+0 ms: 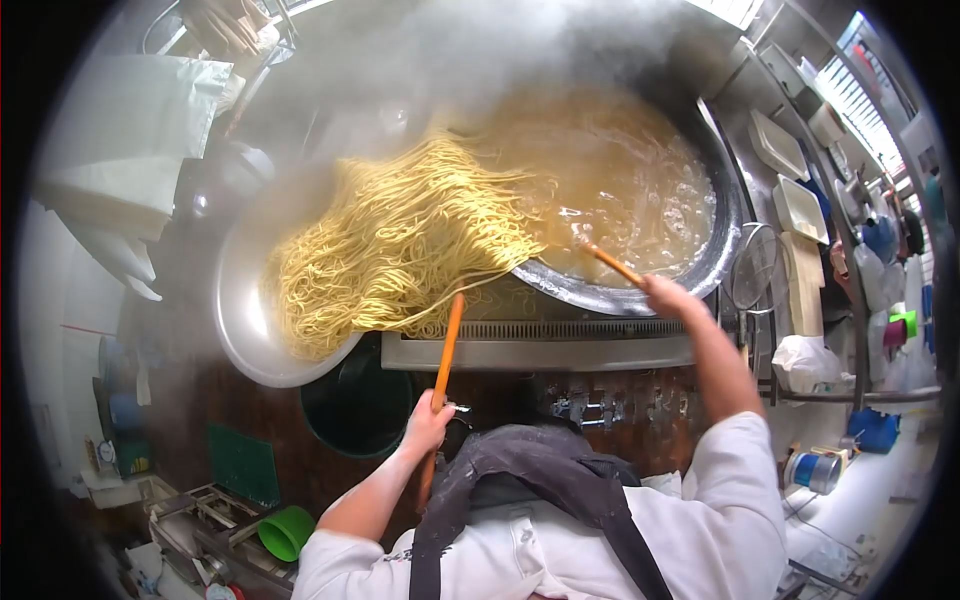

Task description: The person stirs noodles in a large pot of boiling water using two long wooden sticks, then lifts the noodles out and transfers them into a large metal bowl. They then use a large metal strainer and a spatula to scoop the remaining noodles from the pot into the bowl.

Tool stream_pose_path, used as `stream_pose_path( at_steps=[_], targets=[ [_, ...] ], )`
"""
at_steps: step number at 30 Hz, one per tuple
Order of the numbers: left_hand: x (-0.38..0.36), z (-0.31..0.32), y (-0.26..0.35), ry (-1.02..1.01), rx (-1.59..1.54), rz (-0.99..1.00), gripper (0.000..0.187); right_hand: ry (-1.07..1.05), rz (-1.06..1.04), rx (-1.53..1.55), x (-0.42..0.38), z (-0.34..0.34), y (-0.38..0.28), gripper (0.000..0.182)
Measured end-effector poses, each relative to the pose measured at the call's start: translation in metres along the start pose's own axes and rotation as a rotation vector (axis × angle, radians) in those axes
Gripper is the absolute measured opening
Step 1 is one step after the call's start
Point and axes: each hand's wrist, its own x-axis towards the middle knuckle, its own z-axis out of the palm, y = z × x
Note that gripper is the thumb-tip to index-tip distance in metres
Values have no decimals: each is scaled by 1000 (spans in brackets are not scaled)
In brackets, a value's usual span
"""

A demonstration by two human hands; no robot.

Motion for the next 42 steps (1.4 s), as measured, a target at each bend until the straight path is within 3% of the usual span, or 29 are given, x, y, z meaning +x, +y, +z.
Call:
stream_pose_path(
  at_steps=[4,6,9,15,22,23,26,28,36,39,40,41,42],
  targets=[
    [88,43,20,322,-187,194,32,109,-100,281,31,42,-67,20],
    [111,41,28,283,-328,138,30,125,-101,324,26,45,-101,24],
    [130,30,20,311,-392,290,23,165,-135,374,10,35,-162,26],
    [59,-88,92,258,-749,201,17,249,-326,332,-8,2,-316,31],
    [62,-199,47,403,-932,104,16,212,-519,199,-7,-6,-476,23],
    [73,-200,22,463,-744,82,22,212,-530,162,-9,-1,-483,23],
    [93,-185,-69,543,-8,-174,32,208,-512,29,9,33,-468,21],
    [38,-184,-50,479,231,-325,35,202,-481,-94,11,49,-433,20],
    [-40,-241,-76,372,540,-158,37,258,-397,-205,4,20,-352,22],
    [-93,-317,-101,350,684,-42,45,249,-346,-212,-13,-2,-328,22],
    [-128,-343,-59,296,548,-150,45,238,-324,-208,-19,-7,-318,22],
    [-151,-376,-61,328,646,-54,44,249,-316,-202,-24,-10,-305,21],
    [-177,-401,-34,237,666,-122,46,263,-311,-198,-26,-13,-291,20]
  ],
)
